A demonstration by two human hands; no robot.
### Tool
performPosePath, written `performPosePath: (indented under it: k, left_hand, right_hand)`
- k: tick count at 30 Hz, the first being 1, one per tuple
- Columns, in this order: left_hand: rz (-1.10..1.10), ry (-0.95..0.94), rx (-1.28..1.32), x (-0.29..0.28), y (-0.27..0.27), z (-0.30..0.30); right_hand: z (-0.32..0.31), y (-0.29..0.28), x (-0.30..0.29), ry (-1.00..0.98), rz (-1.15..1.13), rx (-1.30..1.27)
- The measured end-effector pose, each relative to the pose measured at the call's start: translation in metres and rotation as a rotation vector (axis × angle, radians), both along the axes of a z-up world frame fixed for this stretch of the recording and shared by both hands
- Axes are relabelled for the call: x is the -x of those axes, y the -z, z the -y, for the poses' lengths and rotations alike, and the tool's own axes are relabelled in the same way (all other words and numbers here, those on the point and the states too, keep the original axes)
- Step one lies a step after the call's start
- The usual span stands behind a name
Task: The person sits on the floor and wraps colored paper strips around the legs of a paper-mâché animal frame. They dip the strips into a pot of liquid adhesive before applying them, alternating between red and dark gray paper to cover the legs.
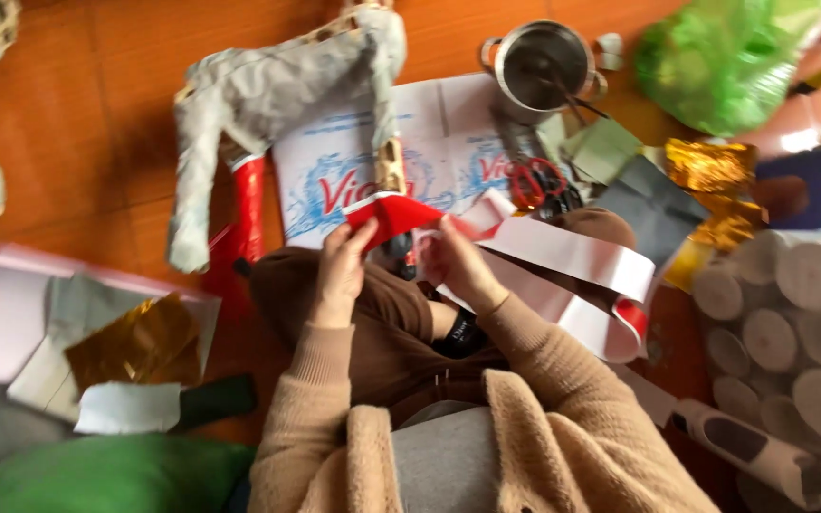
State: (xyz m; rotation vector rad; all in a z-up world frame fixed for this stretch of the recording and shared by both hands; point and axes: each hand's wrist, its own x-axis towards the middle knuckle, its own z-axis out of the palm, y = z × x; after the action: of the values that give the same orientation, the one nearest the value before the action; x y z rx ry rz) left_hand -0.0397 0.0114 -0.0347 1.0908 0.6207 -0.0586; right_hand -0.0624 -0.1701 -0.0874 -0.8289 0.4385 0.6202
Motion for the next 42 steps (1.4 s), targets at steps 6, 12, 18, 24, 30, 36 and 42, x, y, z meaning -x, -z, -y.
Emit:
performPosePath:
  k: [6, 12, 18, 24, 30, 36, 42]
  left_hand:
    - [0.023, 0.139, -0.016, 0.000, -0.011, -0.009]
    - [-0.014, 0.017, 0.094, 0.002, -0.018, -0.010]
    - [-0.023, 0.008, -0.033, 0.002, 0.029, -0.008]
    - [0.212, 0.019, -0.806, 0.009, 0.019, 0.019]
    - [0.225, 0.301, -0.842, 0.018, -0.021, 0.008]
    - [0.214, 0.480, -0.265, 0.012, -0.031, 0.012]
    - [-0.021, 0.438, 0.114, 0.001, -0.034, 0.015]
  right_hand:
    - [-0.013, -0.065, -0.012, 0.406, 0.178, 0.133]
    - [-0.030, -0.085, -0.001, 0.513, 0.195, 0.302]
    - [-0.033, -0.078, 0.003, 0.526, 0.186, 0.343]
    - [-0.037, -0.071, 0.002, 0.554, 0.120, 0.351]
    - [-0.042, -0.095, -0.001, 0.575, 0.082, 0.290]
    - [-0.037, -0.069, 0.000, 0.612, 0.061, 0.189]
    - [-0.031, -0.058, 0.000, 0.679, 0.028, 0.007]
